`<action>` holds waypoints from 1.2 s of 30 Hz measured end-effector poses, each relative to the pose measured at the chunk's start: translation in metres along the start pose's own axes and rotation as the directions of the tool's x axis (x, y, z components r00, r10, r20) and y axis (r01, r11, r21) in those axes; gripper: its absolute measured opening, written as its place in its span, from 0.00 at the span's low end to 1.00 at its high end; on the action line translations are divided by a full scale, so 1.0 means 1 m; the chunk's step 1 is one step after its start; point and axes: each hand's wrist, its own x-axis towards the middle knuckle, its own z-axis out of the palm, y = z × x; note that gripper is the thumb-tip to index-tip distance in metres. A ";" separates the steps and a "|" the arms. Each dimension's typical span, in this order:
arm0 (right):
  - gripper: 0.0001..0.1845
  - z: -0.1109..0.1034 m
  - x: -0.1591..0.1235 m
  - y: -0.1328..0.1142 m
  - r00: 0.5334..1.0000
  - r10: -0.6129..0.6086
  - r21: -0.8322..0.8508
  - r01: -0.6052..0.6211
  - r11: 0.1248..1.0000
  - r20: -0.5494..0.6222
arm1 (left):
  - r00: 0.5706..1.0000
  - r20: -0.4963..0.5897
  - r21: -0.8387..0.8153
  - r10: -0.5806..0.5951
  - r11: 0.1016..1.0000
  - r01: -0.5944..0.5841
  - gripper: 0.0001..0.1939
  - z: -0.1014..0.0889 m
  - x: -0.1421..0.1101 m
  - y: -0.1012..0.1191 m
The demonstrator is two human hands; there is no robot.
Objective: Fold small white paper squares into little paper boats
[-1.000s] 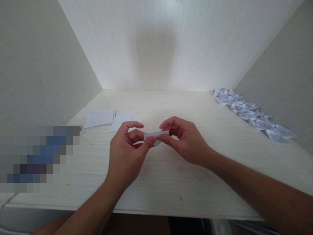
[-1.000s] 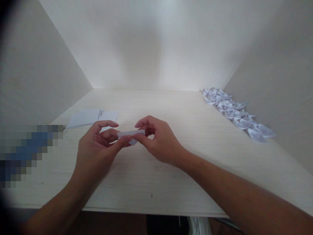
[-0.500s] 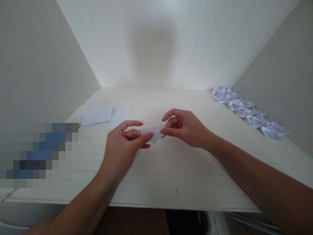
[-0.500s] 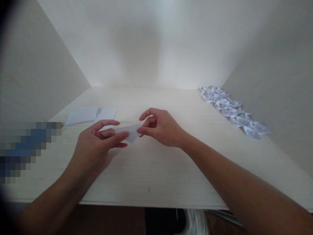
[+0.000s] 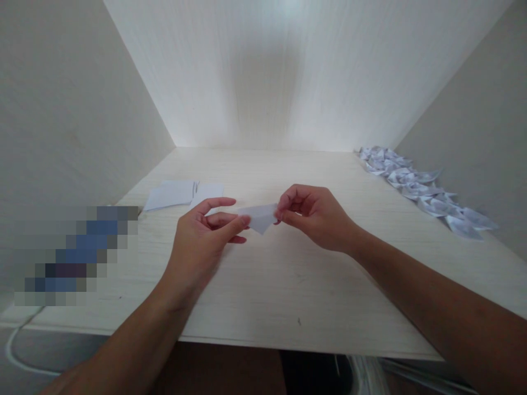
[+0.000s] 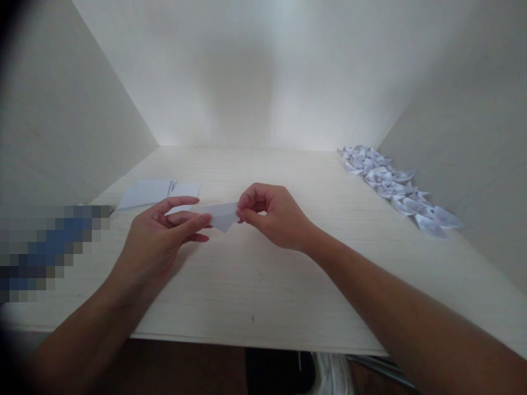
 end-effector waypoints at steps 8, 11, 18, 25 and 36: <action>0.04 0.002 0.001 0.002 0.994 -0.068 -0.037 0.065 0.997 -0.084 | 0.982 -0.035 -0.020 0.185 0.982 -0.186 0.20 -0.003 0.002 -0.003; 0.04 0.006 -0.001 0.003 0.991 -0.088 -0.090 0.079 0.993 -0.102 | 0.943 0.073 0.095 0.325 0.939 -0.331 0.15 -0.001 -0.003 -0.007; 0.04 0.017 -0.010 -0.004 0.987 -0.131 -0.119 0.120 0.986 -0.095 | 0.949 0.187 0.189 0.254 0.939 -0.288 0.12 0.004 -0.014 -0.008; 0.09 0.021 -0.015 -0.007 0.986 -0.151 -0.114 0.141 0.983 -0.077 | 0.958 0.087 0.134 0.272 0.950 -0.282 0.14 0.005 -0.016 -0.007; 0.11 0.022 -0.016 -0.007 0.986 -0.162 -0.218 0.149 0.964 -0.045 | 0.980 0.154 0.011 0.124 0.992 -0.128 0.17 0.005 -0.013 -0.003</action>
